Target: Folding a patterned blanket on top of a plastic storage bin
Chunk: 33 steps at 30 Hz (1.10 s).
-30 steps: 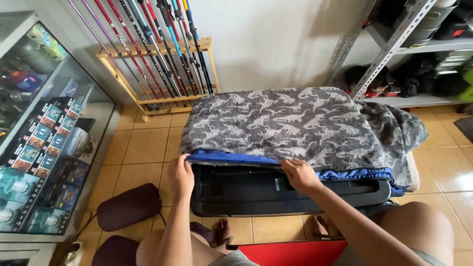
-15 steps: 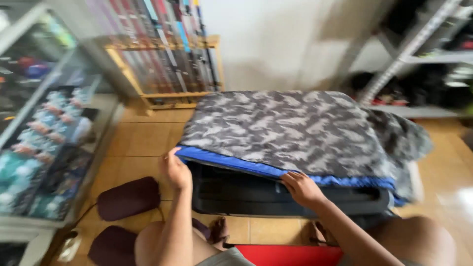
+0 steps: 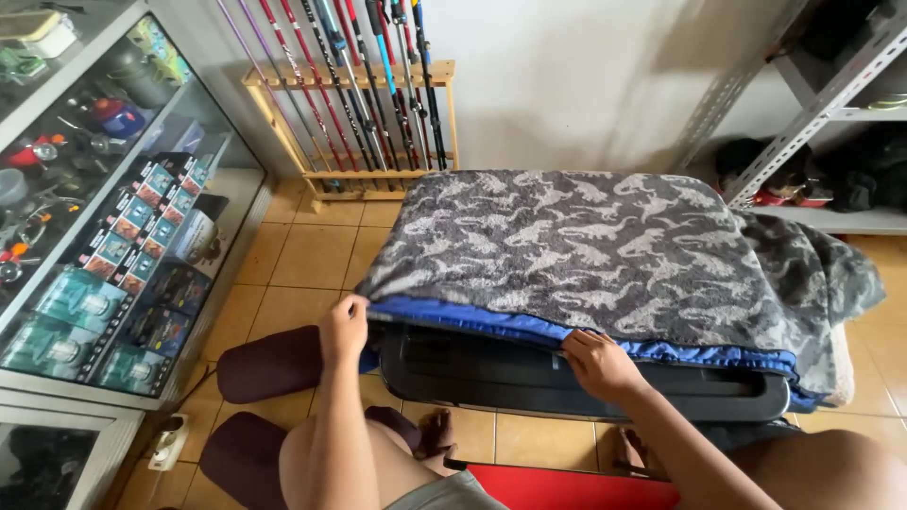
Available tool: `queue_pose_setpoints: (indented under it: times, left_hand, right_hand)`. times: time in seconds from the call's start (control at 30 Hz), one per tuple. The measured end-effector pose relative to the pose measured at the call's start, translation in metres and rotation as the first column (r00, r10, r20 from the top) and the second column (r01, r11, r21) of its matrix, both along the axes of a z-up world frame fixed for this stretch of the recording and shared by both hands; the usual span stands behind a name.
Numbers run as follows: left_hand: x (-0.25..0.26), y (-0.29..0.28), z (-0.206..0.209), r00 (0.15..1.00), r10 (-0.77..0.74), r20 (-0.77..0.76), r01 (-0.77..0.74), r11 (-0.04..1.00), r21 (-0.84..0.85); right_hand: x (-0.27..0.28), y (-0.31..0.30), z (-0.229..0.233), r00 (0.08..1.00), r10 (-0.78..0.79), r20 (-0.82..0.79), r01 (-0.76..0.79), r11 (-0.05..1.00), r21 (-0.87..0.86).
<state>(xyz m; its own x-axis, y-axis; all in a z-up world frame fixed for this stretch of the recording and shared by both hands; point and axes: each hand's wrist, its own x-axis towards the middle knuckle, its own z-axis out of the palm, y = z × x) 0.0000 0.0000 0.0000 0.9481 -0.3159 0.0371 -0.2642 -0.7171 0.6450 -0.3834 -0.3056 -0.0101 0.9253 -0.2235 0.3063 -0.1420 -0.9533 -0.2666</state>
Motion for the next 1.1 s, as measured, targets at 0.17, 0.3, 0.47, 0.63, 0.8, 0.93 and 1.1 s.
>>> queue_pose_setpoints:
  times: [0.17,0.3,0.47,0.63,0.8,0.93,1.1]
  left_hand:
    - [0.024,0.03,-0.072,0.995,-0.033,-0.099,0.061,0.952,0.299]
    - [-0.045,0.002,0.05,0.986,-0.16,-0.044,0.165,0.978,0.127]
    - [-0.035,-0.031,-0.026,0.888,-0.356,0.291,0.377,0.926,-0.017]
    - [-0.038,-0.048,-0.033,0.841,-0.364,0.401,0.308,0.93,0.199]
    - [-0.026,-0.048,-0.034,0.847,-0.195,0.494,0.246,0.968,-0.04]
    - [-0.031,-0.037,0.009,0.854,-0.06,0.517,0.166,0.973,-0.16]
    - [-0.041,-0.011,0.05,0.913,-0.17,0.371,0.235,0.962,-0.137]
  right_hand:
    - [-0.005,0.0,-0.007,0.984,-0.006,-0.176,0.009,1.0,0.016]
    - [-0.003,0.011,-0.009,0.992,-0.055,-0.116,0.071,0.988,0.14]
    - [0.006,-0.002,-0.01,0.945,-0.323,-0.039,0.32,0.945,-0.067]
    - [-0.004,-0.026,-0.027,0.851,-0.494,-0.179,0.439,0.856,-0.274]
    - [-0.014,-0.068,-0.071,0.884,-0.448,-0.137,0.361,0.838,-0.409]
    - [-0.023,-0.073,-0.038,0.921,-0.389,0.004,0.36,0.848,-0.389]
    - [-0.045,-0.081,-0.03,0.963,-0.239,0.127,0.27,0.884,-0.381]
